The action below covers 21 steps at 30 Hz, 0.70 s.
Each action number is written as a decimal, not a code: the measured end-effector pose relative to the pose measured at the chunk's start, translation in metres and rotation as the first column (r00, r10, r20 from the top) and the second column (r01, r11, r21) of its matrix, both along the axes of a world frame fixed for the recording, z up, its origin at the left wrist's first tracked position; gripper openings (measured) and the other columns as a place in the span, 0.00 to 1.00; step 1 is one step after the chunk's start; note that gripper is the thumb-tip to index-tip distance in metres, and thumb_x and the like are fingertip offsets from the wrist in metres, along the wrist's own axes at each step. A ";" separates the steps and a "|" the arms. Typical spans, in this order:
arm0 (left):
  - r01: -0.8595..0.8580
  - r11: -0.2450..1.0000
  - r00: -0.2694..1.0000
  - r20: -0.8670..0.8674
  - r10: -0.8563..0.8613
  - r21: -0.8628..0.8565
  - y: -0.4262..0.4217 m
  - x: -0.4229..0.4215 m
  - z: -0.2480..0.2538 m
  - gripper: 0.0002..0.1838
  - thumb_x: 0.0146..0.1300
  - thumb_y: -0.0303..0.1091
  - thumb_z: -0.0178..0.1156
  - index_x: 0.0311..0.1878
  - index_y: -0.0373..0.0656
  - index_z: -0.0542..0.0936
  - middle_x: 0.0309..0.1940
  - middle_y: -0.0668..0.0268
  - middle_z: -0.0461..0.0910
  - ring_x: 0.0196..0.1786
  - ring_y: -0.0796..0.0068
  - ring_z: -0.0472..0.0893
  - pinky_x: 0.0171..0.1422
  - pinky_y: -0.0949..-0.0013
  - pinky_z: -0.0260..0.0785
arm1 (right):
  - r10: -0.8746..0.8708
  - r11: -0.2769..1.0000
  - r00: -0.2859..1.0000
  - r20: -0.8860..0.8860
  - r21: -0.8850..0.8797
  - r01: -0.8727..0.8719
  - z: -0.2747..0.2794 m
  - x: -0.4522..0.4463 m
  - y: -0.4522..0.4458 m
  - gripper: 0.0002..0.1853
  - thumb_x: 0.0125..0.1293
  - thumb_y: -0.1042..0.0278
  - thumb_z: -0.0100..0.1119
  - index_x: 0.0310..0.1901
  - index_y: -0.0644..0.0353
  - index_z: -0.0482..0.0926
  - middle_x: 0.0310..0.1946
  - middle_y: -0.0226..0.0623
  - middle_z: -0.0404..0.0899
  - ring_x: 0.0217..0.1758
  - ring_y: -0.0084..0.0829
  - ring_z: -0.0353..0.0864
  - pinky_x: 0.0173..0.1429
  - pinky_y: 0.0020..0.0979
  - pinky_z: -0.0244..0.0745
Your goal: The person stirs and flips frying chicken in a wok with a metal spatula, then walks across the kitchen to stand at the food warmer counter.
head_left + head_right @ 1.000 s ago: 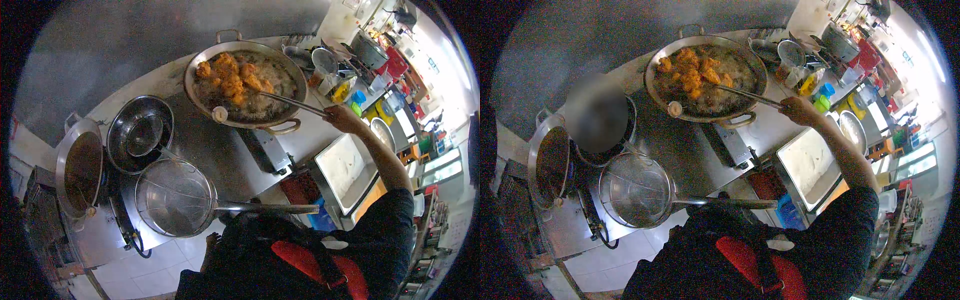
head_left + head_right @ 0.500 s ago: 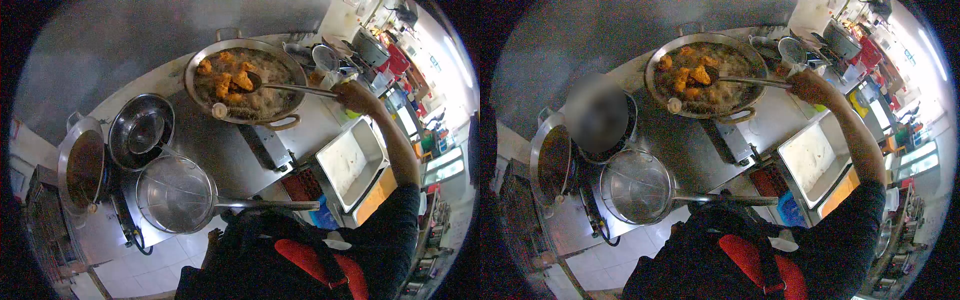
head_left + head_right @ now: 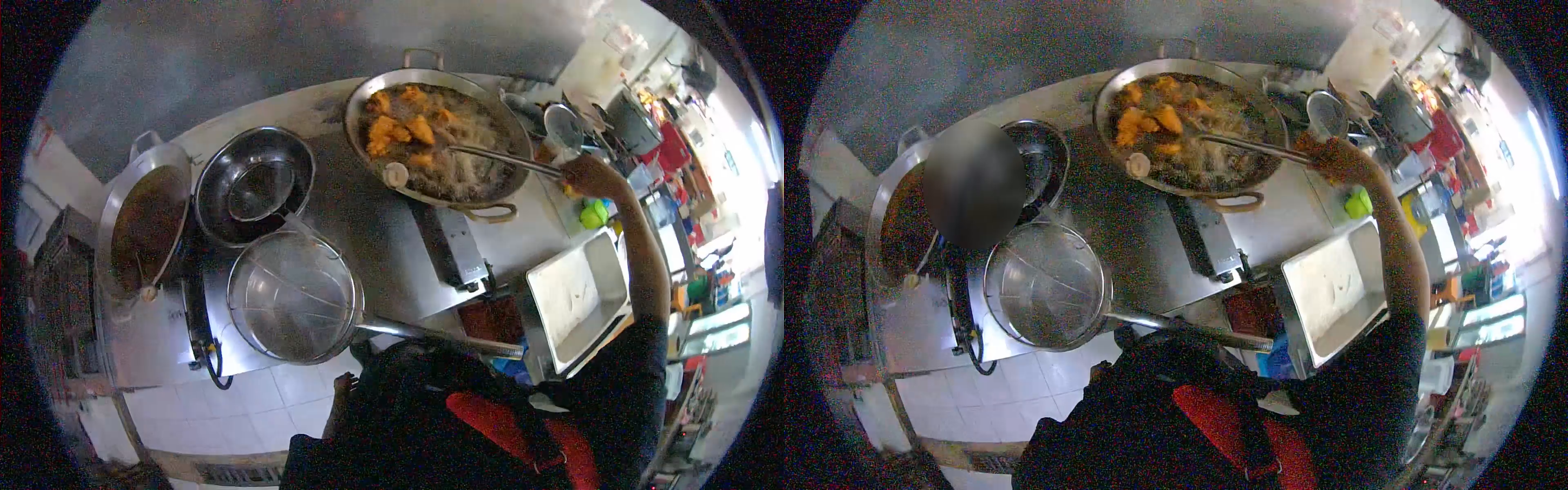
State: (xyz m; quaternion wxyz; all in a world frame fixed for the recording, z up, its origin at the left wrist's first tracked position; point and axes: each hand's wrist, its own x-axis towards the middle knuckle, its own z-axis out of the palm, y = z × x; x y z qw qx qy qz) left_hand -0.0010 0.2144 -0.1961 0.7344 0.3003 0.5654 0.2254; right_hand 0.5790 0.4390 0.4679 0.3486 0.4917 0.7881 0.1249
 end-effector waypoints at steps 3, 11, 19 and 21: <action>0.089 0.971 0.993 -0.091 -0.070 0.222 -0.013 -0.007 0.003 0.17 0.56 0.42 0.49 0.37 0.35 0.71 0.30 0.56 0.76 0.31 0.62 0.76 0.34 0.61 0.70 | 0.039 0.995 0.942 -0.335 0.097 -0.007 0.003 0.029 -0.016 0.07 0.49 0.66 0.50 0.28 0.58 0.75 0.21 0.41 0.74 0.27 0.40 0.74 0.37 0.39 0.69; -0.103 0.980 0.994 -0.065 0.093 -0.169 -0.002 -0.003 0.046 0.17 0.55 0.43 0.51 0.39 0.37 0.71 0.31 0.57 0.75 0.30 0.63 0.76 0.30 0.63 0.70 | -0.399 0.785 0.782 -0.480 0.262 0.562 0.060 -0.013 -0.051 0.10 0.53 0.64 0.49 0.35 0.55 0.77 0.27 0.45 0.76 0.32 0.42 0.76 0.37 0.38 0.70; -0.039 0.999 0.995 -0.094 0.038 -0.013 0.026 0.006 0.085 0.18 0.55 0.44 0.52 0.41 0.39 0.71 0.31 0.58 0.75 0.28 0.64 0.76 0.27 0.66 0.69 | -0.355 0.765 0.933 -0.056 0.556 0.325 0.095 -0.029 -0.035 0.09 0.53 0.64 0.48 0.30 0.57 0.76 0.25 0.42 0.75 0.33 0.39 0.76 0.38 0.38 0.72; -0.010 1.000 0.999 -0.043 0.011 0.024 0.030 0.005 0.092 0.18 0.55 0.45 0.51 0.41 0.40 0.70 0.31 0.59 0.75 0.28 0.65 0.75 0.26 0.67 0.68 | -0.151 0.785 0.988 0.036 0.612 0.098 0.077 0.018 -0.018 0.08 0.48 0.65 0.49 0.28 0.56 0.75 0.28 0.40 0.75 0.34 0.37 0.75 0.37 0.36 0.72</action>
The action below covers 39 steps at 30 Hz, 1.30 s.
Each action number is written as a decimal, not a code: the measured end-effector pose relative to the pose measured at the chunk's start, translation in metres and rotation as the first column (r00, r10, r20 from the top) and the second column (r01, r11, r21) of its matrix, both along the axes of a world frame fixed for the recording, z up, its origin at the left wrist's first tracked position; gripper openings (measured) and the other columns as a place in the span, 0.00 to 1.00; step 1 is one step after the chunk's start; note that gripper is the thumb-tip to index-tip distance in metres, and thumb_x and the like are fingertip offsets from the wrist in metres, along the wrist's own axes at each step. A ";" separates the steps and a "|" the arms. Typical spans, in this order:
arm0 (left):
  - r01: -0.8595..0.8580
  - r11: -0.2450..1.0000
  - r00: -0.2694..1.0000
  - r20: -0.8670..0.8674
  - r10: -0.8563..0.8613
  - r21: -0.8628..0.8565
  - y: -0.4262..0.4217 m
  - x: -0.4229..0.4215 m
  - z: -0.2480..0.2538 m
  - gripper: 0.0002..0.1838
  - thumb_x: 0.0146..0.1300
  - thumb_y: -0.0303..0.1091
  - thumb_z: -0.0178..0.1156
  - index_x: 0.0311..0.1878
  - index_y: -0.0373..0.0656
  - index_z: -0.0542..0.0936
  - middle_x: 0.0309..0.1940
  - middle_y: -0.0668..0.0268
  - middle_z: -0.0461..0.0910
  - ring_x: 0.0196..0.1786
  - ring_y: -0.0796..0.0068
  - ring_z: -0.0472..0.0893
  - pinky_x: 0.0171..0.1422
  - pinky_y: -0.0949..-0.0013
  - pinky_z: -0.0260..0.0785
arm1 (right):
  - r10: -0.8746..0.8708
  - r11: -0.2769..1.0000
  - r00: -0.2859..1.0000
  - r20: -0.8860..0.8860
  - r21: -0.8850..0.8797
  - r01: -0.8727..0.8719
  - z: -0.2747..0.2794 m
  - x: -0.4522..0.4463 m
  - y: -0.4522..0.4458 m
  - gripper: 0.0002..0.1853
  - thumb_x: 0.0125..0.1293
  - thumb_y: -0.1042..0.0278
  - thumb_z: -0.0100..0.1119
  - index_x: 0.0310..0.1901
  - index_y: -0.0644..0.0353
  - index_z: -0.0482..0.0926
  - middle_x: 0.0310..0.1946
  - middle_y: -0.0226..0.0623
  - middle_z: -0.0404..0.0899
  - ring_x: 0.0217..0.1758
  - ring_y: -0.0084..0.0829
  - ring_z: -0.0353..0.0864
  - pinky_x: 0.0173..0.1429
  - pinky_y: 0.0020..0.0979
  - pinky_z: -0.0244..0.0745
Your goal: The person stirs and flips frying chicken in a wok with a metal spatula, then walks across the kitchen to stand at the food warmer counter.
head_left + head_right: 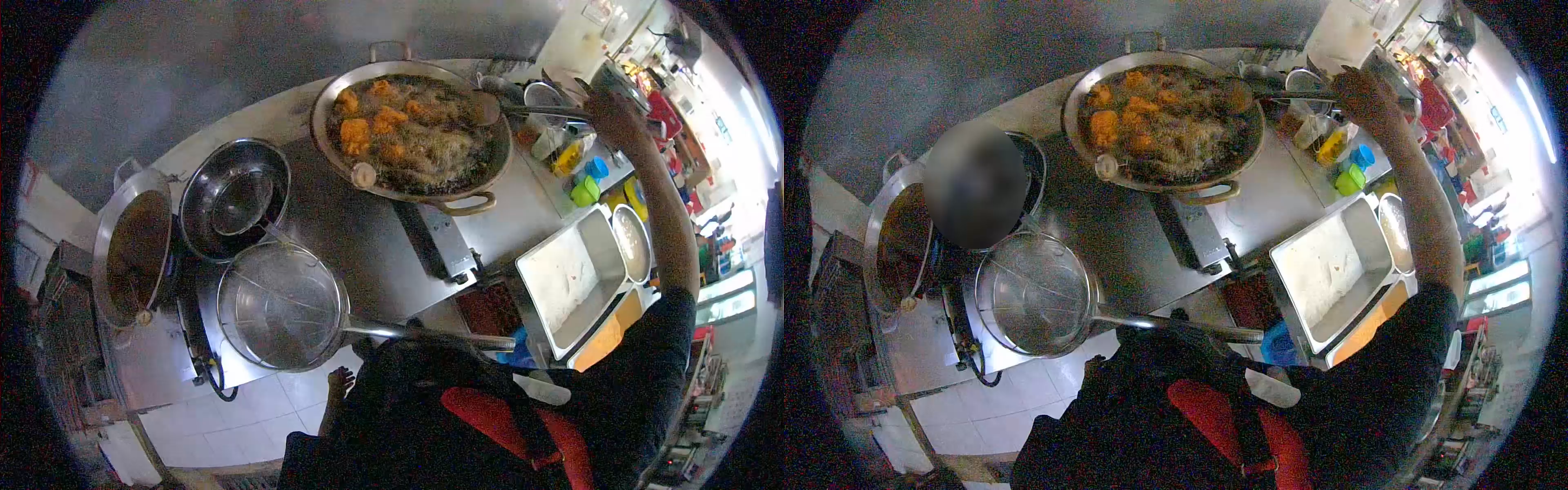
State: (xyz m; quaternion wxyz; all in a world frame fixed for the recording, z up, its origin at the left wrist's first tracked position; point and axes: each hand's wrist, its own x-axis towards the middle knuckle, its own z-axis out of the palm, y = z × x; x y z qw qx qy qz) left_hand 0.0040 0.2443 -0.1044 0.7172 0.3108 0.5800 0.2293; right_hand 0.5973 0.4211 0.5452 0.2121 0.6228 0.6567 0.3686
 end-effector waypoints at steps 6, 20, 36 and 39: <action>-0.194 0.877 0.955 0.118 0.271 -0.440 -0.019 -0.011 -0.056 0.18 0.56 0.45 0.49 0.41 0.41 0.70 0.30 0.60 0.75 0.27 0.65 0.75 0.24 0.68 0.68 | -0.003 0.898 0.997 0.075 -0.439 0.036 -0.027 0.066 0.055 0.12 0.47 0.60 0.52 0.32 0.57 0.75 0.30 0.38 0.75 0.35 0.34 0.75 0.37 0.35 0.71; -0.317 0.836 0.937 -0.014 0.348 -0.447 -0.062 0.009 -0.012 0.17 0.57 0.44 0.45 0.39 0.39 0.71 0.30 0.57 0.75 0.28 0.62 0.75 0.29 0.62 0.68 | 0.090 0.810 0.768 -0.634 -0.402 -0.427 -0.172 0.120 0.117 0.11 0.52 0.60 0.52 0.24 0.60 0.74 0.13 0.39 0.69 0.19 0.29 0.72 0.25 0.34 0.67; -0.124 0.991 0.992 0.019 0.125 -0.043 -0.066 0.022 -0.055 0.13 0.55 0.40 0.51 0.34 0.39 0.73 0.28 0.62 0.76 0.26 0.72 0.75 0.25 0.70 0.68 | -0.268 0.912 0.325 -0.907 -0.348 -0.217 -0.169 0.122 0.054 0.11 0.52 0.64 0.52 0.36 0.59 0.75 0.21 0.40 0.75 0.22 0.35 0.72 0.31 0.34 0.68; 0.261 0.931 0.940 -0.288 -0.185 0.255 -0.062 0.013 -0.066 0.13 0.55 0.40 0.52 0.35 0.39 0.73 0.28 0.63 0.77 0.27 0.71 0.76 0.26 0.70 0.68 | -0.252 0.897 0.440 -0.862 -0.378 -0.228 -0.160 0.127 0.030 0.10 0.52 0.62 0.51 0.30 0.60 0.74 0.20 0.40 0.74 0.20 0.33 0.71 0.29 0.33 0.67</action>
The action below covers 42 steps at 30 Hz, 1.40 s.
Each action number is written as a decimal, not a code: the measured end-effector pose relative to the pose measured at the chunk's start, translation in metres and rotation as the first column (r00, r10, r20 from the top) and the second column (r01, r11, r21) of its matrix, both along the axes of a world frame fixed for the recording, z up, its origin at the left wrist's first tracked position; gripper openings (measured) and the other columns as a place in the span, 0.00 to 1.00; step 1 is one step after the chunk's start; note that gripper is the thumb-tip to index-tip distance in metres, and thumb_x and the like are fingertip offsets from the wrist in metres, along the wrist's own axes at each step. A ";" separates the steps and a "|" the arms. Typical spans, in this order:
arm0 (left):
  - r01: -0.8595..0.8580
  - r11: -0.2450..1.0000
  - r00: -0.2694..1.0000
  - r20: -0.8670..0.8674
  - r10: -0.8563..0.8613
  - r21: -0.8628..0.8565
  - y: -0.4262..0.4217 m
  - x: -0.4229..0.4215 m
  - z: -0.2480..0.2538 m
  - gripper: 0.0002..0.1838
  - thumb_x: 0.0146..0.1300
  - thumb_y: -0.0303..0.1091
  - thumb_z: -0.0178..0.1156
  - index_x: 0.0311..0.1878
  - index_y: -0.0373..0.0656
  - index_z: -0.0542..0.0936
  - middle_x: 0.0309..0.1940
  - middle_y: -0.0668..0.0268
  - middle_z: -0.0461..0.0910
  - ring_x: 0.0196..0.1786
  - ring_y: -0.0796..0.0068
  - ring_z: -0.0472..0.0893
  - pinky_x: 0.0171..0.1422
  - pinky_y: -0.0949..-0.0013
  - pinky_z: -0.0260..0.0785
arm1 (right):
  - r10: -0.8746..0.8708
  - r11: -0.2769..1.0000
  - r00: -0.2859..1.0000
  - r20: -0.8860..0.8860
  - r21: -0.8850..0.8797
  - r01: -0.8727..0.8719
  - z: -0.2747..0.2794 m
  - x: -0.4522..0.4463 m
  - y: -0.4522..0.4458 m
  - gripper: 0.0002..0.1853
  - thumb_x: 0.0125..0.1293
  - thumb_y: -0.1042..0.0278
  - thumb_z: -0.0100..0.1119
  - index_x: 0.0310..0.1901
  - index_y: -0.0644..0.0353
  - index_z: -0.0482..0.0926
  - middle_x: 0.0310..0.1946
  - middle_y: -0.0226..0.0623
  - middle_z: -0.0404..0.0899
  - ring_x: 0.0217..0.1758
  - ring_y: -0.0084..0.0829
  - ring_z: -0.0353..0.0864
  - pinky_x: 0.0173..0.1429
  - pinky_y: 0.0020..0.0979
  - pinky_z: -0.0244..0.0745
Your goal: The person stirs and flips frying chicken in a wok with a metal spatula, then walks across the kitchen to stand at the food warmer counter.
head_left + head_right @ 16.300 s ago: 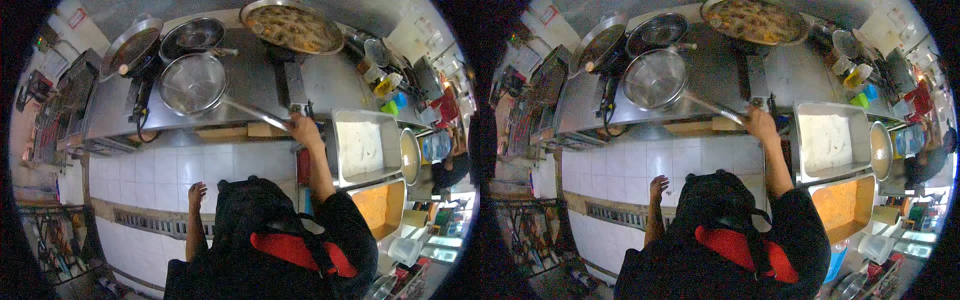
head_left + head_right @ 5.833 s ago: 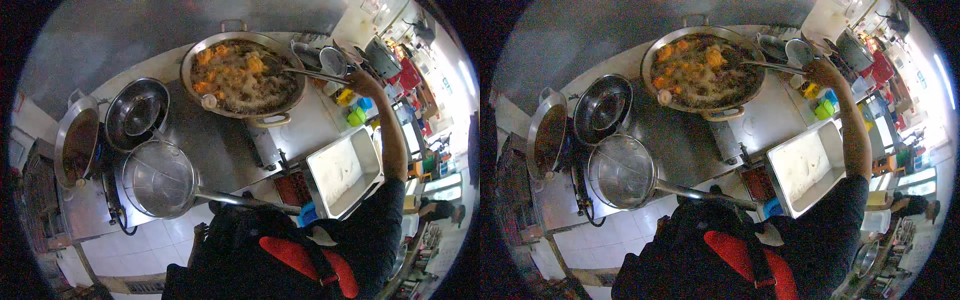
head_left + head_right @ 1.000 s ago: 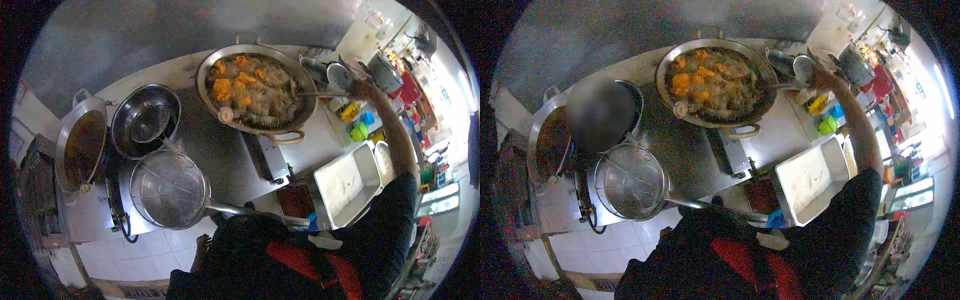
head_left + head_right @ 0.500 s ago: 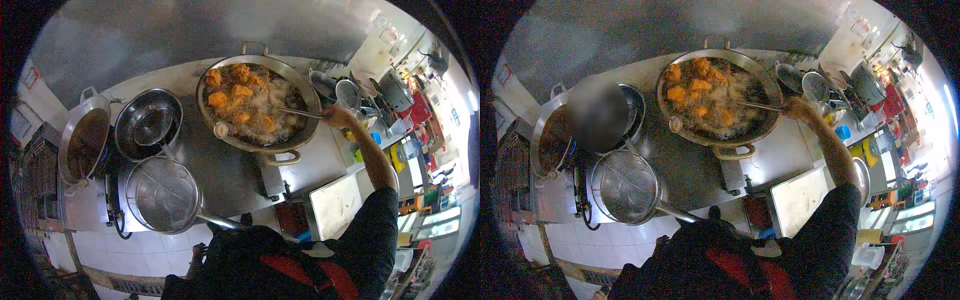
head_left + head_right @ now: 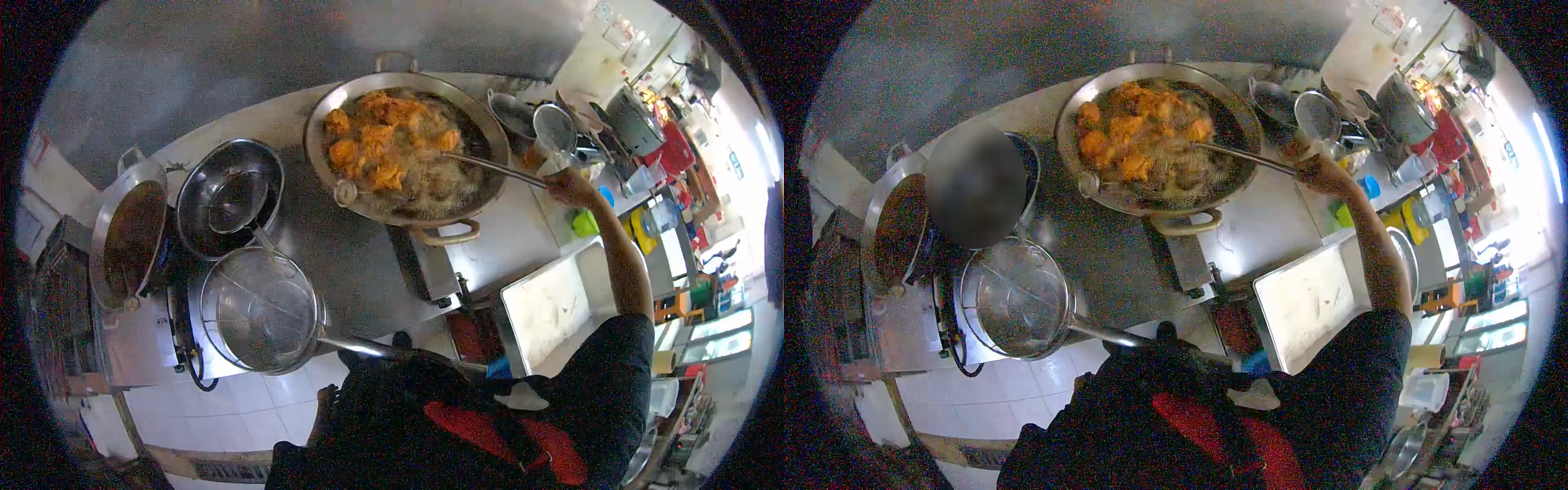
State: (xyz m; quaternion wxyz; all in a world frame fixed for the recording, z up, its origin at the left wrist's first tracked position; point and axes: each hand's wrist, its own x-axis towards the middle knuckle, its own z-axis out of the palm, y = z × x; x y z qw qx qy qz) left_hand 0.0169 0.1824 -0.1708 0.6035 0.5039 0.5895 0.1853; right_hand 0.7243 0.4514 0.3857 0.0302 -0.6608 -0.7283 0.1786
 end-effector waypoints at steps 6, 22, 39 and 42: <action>0.534 0.835 0.810 -0.365 -0.459 0.135 0.031 -0.007 0.007 0.14 0.55 0.41 0.51 0.37 0.40 0.74 0.30 0.63 0.78 0.29 0.71 0.77 0.27 0.69 0.69 | 0.075 0.984 0.929 0.361 0.123 -0.127 0.028 -0.008 -0.037 0.07 0.49 0.62 0.52 0.23 0.56 0.72 0.18 0.39 0.72 0.22 0.36 0.73 0.29 0.35 0.67; -0.012 0.971 1.000 -0.008 0.010 -0.240 0.020 -0.010 -0.038 0.17 0.57 0.43 0.48 0.35 0.36 0.74 0.29 0.59 0.78 0.30 0.69 0.78 0.27 0.68 0.69 | -0.223 0.972 0.605 0.764 0.222 0.078 0.189 -0.130 -0.070 0.14 0.48 0.63 0.55 0.40 0.49 0.76 0.32 0.43 0.76 0.36 0.40 0.75 0.41 0.37 0.72; -0.472 0.706 0.811 0.055 0.583 -0.529 -0.029 0.005 0.070 0.16 0.52 0.46 0.51 0.37 0.44 0.71 0.29 0.61 0.75 0.27 0.66 0.75 0.25 0.66 0.65 | 0.036 0.842 0.628 0.777 0.314 -0.438 0.076 0.071 0.097 0.16 0.42 0.55 0.60 0.36 0.48 0.76 0.32 0.32 0.75 0.37 0.35 0.73 0.37 0.35 0.72; -0.474 0.673 0.717 0.195 0.669 -0.568 -0.053 0.010 0.079 0.16 0.52 0.45 0.52 0.35 0.42 0.72 0.30 0.59 0.75 0.28 0.65 0.75 0.26 0.65 0.67 | 0.043 0.915 0.875 0.481 0.332 -0.228 0.068 0.022 0.105 0.12 0.47 0.58 0.55 0.34 0.51 0.77 0.29 0.38 0.76 0.32 0.39 0.75 0.42 0.37 0.70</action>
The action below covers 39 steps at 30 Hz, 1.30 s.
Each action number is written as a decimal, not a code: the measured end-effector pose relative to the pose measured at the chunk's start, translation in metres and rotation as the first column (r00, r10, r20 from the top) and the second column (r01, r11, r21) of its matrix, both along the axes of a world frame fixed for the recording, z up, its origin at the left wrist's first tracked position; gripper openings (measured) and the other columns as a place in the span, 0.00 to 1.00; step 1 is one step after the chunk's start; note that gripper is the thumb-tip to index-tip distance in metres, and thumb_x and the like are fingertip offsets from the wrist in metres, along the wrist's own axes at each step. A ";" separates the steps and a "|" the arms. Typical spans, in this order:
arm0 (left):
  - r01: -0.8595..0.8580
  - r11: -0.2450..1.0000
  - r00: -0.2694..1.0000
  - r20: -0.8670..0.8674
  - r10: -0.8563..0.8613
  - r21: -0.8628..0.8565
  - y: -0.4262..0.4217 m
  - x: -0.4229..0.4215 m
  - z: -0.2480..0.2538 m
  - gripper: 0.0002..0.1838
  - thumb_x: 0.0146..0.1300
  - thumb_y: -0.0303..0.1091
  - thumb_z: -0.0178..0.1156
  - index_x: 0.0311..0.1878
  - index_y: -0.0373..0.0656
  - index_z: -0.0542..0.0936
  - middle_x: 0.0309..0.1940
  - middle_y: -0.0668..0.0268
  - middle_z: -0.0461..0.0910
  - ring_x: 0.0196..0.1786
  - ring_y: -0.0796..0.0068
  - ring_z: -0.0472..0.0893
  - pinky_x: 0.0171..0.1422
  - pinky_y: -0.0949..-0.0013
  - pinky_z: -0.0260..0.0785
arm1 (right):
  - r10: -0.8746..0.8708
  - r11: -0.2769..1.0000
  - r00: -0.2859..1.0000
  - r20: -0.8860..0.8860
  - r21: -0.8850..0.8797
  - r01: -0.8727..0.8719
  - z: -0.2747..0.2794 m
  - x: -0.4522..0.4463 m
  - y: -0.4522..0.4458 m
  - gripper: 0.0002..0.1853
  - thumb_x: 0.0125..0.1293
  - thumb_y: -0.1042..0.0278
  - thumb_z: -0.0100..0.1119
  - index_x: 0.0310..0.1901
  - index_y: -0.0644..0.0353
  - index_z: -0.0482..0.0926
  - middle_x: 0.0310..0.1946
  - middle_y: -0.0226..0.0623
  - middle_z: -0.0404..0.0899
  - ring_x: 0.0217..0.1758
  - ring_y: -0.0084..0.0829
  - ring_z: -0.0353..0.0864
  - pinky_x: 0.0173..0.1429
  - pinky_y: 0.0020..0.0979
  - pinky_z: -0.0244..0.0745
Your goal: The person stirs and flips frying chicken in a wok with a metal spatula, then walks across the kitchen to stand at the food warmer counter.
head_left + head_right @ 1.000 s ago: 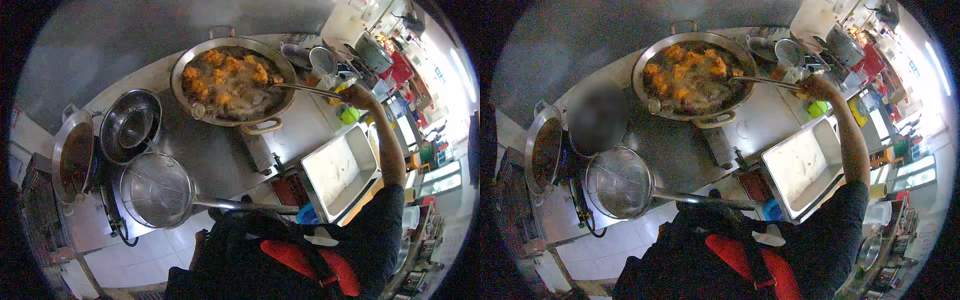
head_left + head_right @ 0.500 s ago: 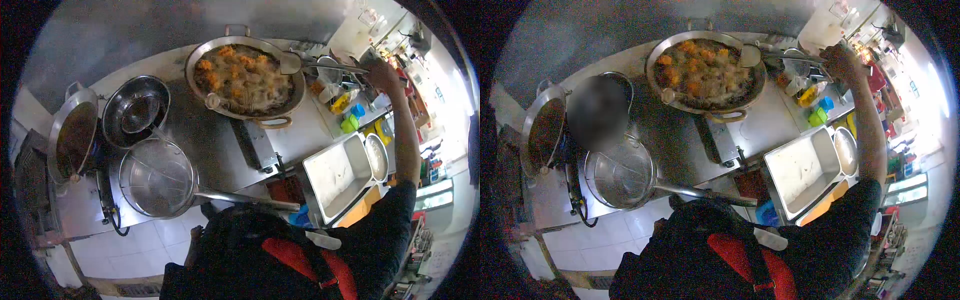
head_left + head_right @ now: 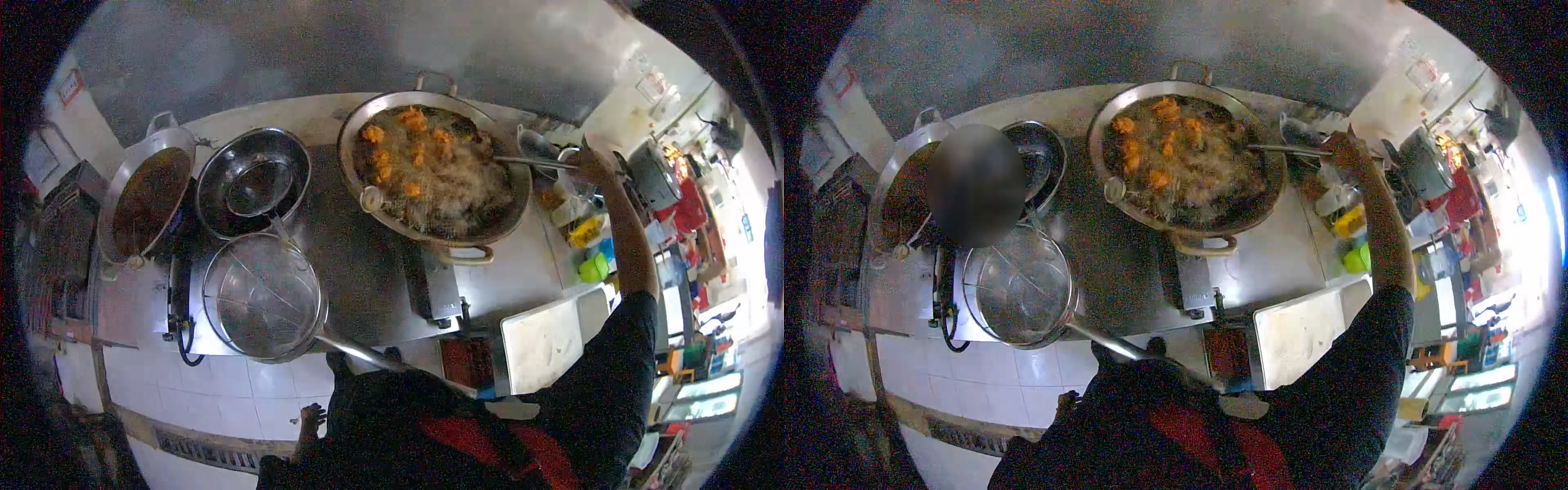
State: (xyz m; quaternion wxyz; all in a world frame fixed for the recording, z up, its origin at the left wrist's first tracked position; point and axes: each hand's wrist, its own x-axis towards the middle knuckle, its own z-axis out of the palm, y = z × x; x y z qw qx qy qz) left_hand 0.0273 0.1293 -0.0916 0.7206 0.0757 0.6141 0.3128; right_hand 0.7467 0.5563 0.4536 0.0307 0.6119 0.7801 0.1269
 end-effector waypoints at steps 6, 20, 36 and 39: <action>-0.067 0.994 0.986 -0.162 0.051 -0.090 -0.017 0.049 0.045 0.17 0.52 0.45 0.52 0.37 0.40 0.72 0.27 0.58 0.76 0.25 0.66 0.74 0.25 0.65 0.68 | 0.006 0.996 0.998 -0.065 -0.090 -0.011 -0.058 -0.007 0.027 0.15 0.47 0.53 0.56 0.29 0.56 0.77 0.27 0.41 0.75 0.30 0.41 0.74 0.36 0.39 0.68; 0.145 0.976 0.982 -0.097 -0.163 -0.163 0.018 0.051 0.007 0.17 0.57 0.46 0.44 0.42 0.44 0.70 0.34 0.62 0.75 0.31 0.68 0.76 0.32 0.62 0.68 | -0.024 0.965 0.948 -0.317 -0.254 -0.061 -0.081 -0.033 0.017 0.10 0.50 0.61 0.57 0.32 0.56 0.78 0.18 0.42 0.73 0.20 0.31 0.72 0.27 0.32 0.66; 0.128 0.991 0.980 -0.150 -0.132 -0.034 0.012 0.046 -0.027 0.14 0.55 0.41 0.51 0.32 0.39 0.75 0.23 0.64 0.76 0.22 0.72 0.74 0.21 0.72 0.63 | -0.002 0.998 0.978 -0.210 -0.063 -0.011 -0.044 -0.022 -0.066 0.11 0.50 0.59 0.56 0.30 0.57 0.78 0.23 0.38 0.77 0.25 0.35 0.76 0.31 0.32 0.69; 0.014 0.980 0.999 0.037 -0.022 0.197 -0.001 0.029 -0.060 0.13 0.54 0.40 0.51 0.31 0.38 0.76 0.22 0.63 0.75 0.22 0.74 0.74 0.17 0.73 0.61 | -0.138 0.990 0.979 -0.147 -0.055 0.131 -0.018 -0.038 -0.088 0.10 0.51 0.59 0.54 0.33 0.54 0.77 0.24 0.39 0.76 0.29 0.41 0.75 0.32 0.35 0.69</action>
